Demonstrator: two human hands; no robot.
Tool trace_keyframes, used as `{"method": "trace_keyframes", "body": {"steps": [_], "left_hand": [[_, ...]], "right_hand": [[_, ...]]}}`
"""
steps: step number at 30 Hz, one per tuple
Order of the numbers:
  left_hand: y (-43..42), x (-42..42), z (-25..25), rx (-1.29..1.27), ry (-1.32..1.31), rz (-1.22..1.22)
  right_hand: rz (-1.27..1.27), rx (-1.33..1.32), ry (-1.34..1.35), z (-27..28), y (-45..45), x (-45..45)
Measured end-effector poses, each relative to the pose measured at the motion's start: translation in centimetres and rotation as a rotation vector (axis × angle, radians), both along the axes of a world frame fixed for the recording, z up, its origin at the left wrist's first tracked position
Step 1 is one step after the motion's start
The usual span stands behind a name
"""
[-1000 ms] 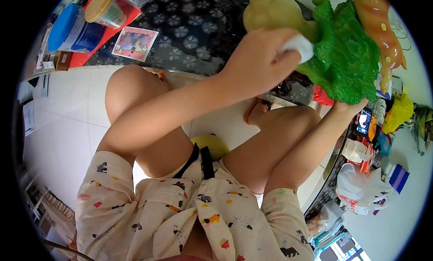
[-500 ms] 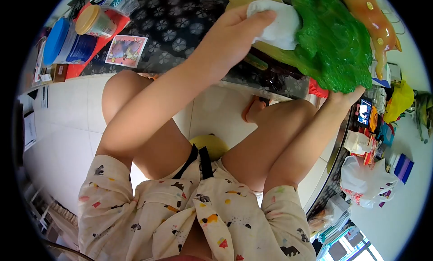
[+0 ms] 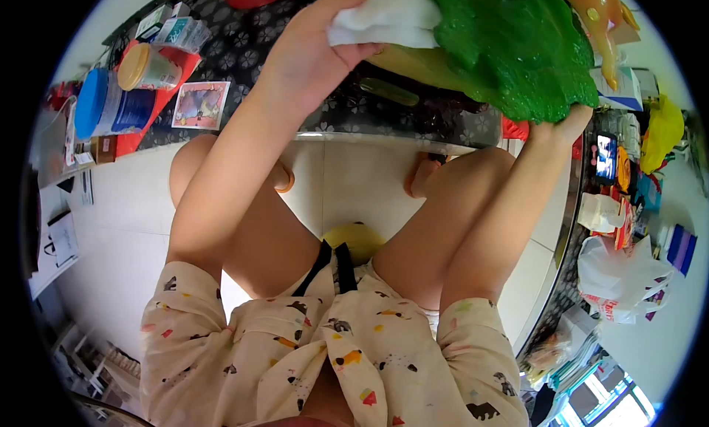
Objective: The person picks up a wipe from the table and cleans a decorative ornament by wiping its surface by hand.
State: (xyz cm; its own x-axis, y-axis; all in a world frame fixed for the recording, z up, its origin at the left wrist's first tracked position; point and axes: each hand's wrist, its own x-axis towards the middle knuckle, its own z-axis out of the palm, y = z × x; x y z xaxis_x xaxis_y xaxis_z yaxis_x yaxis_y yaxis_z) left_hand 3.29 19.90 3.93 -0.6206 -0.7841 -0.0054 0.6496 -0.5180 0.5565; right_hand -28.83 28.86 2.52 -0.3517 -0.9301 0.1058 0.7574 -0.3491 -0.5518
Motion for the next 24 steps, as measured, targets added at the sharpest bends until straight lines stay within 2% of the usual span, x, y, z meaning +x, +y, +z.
{"method": "trace_keyframes", "body": {"steps": [2,5,7,8,11,16,20,23,24], "left_hand": [[-0.5,0.3,0.3,-0.094,-0.134,0.051],[-0.3,0.3,1.2,-0.268,-0.303,0.167],[0.1,-0.1,1.4,-0.389,-0.411,0.288],[-0.5,0.6,1.2,-0.419,-0.632,0.266],[0.0,-0.2,1.4,-0.464,-0.570,0.232],[0.3,-0.8,3.3,-0.300,-0.390,0.110],[-0.5,-0.8,3.1,-0.200,-0.242,0.213],[-1.2,-0.6,3.6,-0.244,-0.230,0.210],[-1.2,-0.6,4.0,-0.267,-0.297,0.229]], "right_hand": [[0.017,-0.028,0.006,-0.1,0.0,0.2],[-0.210,0.123,0.146,-0.3,-0.2,0.2],[-0.257,0.120,0.135,0.0,-0.3,1.3],[-0.282,0.118,0.131,0.1,-0.4,1.8],[-0.361,0.168,0.134,0.1,-0.8,1.9],[-0.339,0.180,0.131,0.4,-0.5,2.2],[-0.329,0.182,0.103,-0.1,-0.7,1.3],[-0.324,0.201,0.047,1.0,-0.4,2.8],[-0.384,0.220,0.057,1.6,-0.3,3.6]]}}
